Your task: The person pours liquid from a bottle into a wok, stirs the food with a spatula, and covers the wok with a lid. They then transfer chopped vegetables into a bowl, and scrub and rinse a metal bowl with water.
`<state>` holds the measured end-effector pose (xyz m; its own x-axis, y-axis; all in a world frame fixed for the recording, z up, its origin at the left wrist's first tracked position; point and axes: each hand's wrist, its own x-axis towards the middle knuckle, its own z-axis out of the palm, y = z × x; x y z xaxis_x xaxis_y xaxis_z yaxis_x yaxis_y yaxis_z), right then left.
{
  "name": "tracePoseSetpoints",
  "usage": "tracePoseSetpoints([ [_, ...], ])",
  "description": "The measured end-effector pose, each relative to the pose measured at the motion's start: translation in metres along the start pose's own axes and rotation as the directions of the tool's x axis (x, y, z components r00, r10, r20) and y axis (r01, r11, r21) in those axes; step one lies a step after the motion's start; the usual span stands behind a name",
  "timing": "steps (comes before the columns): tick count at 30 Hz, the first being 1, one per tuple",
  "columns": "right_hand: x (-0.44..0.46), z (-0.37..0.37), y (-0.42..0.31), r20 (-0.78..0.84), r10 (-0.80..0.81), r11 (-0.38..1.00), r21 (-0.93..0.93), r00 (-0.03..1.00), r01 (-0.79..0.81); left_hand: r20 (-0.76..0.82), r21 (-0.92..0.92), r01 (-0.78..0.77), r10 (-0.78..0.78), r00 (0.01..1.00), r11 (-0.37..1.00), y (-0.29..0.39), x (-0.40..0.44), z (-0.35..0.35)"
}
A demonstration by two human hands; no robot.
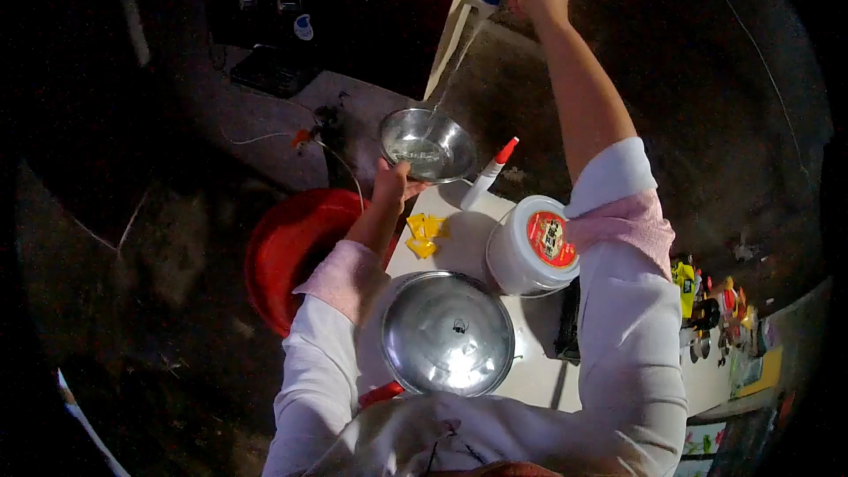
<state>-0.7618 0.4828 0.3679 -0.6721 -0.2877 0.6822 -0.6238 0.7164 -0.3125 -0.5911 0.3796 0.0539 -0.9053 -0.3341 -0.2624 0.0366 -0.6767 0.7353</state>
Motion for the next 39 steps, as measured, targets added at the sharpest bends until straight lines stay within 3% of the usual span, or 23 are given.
tracePoseSetpoints([
  [1,-0.018,-0.002,0.002,-0.031,0.133,0.943,0.311,0.991,-0.117,0.041,0.004,-0.061,0.061,0.997,0.998,0.004,-0.014,0.002],
  [2,-0.039,-0.006,0.004,-0.024,0.266,0.779,0.594,0.964,-0.2,0.083,0.005,-0.123,0.122,0.989,0.992,0.008,-0.024,0.004],
  [4,-0.099,-0.022,0.011,0.227,0.259,0.568,0.75,0.939,-0.338,0.001,0.031,-0.022,0.022,1.0,0.999,-0.004,-0.001,-0.011],
  [5,-0.138,-0.034,0.016,0.357,0.213,0.487,0.768,0.909,-0.416,-0.081,0.187,-0.058,0.074,0.994,0.981,-0.001,-0.018,-0.009],
  [6,-0.226,-0.063,0.017,0.522,0.355,0.375,0.68,0.775,-0.63,-0.162,0.343,-0.063,0.126,0.979,0.937,0.002,-0.034,-0.005],
  [7,-0.275,-0.077,0.032,0.565,0.332,0.426,0.624,0.755,-0.654,-0.114,0.177,0.038,-0.018,0.993,0.984,0.016,-0.067,0.008],
  [8,-0.326,-0.087,0.052,0.677,0.337,0.528,0.439,0.654,-0.727,0.011,0.171,0.024,-0.027,1.0,0.985,0.013,-0.066,-0.001],
  [9,-0.38,-0.108,0.051,0.724,0.277,0.433,0.493,0.632,-0.755,0.135,0.161,0.012,-0.035,0.99,0.987,0.009,-0.063,-0.009],
  [11,-0.455,-0.146,0.049,0.805,0.284,0.477,0.353,0.522,-0.805,0.186,0.322,-0.011,-0.052,0.981,0.947,0.026,-0.108,0.029],
  [13,-0.505,-0.173,0.052,0.836,0.33,0.382,0.307,0.439,-0.872,0.133,0.409,0.047,-0.11,0.985,0.912,0.018,-0.116,0.043],
  [14,-0.519,-0.184,0.055,0.812,0.376,0.292,0.354,0.447,-0.889,0.229,0.45,0.039,-0.158,0.961,0.892,0.018,-0.122,0.05],
  [17,-0.541,-0.217,0.069,0.773,0.425,0.154,0.451,0.471,-0.879,0.234,0.499,0.078,-0.221,0.947,0.863,-0.004,-0.138,0.091],
  [19,-0.552,-0.238,0.081,0.718,0.471,0.161,0.501,0.513,-0.85,0.275,0.527,0.069,-0.247,0.929,0.847,-0.021,-0.154,0.127],
  [21,-0.568,-0.257,0.091,0.708,0.432,0.142,0.558,0.558,-0.818,0.298,0.549,0.069,-0.272,0.915,0.833,-0.043,-0.167,0.162],
  [23,-0.588,-0.279,0.104,0.713,0.406,0.169,0.557,0.572,-0.813,0.225,0.598,0.074,-0.256,0.94,0.798,-0.067,-0.175,0.201],
  [24,-0.597,-0.291,0.109,0.712,0.382,0.168,0.573,0.589,-0.802,0.284,0.606,0.036,-0.259,0.923,0.794,-0.081,-0.171,0.215],
  [28,-0.639,-0.343,0.137,0.744,0.357,0.112,0.566,0.564,-0.817,0.324,0.647,-0.038,-0.229,0.918,0.762,-0.132,-0.164,0.279],
  [30,-0.654,-0.376,0.154,0.726,0.374,0.233,0.53,0.578,-0.816,0.259,0.673,-0.041,-0.185,0.948,0.738,-0.159,-0.16,0.312],
  [34,-0.693,-0.426,0.192,0.68,0.397,0.263,0.56,0.617,-0.786,0.268,0.734,-0.079,-0.181,0.946,0.675,-0.208,-0.114,0.352],
  [37,-0.719,-0.456,0.21,0.647,0.463,0.152,0.615,0.605,-0.774,0.266,0.786,-0.111,-0.169,0.949,0.609,-0.235,-0.094,0.387],
  [39,-0.734,-0.474,0.219,0.657,0.508,0.025,0.634,0.556,-0.773,0.286,0.776,-0.223,-0.013,0.958,0.59,-0.259,-0.096,0.413],
])
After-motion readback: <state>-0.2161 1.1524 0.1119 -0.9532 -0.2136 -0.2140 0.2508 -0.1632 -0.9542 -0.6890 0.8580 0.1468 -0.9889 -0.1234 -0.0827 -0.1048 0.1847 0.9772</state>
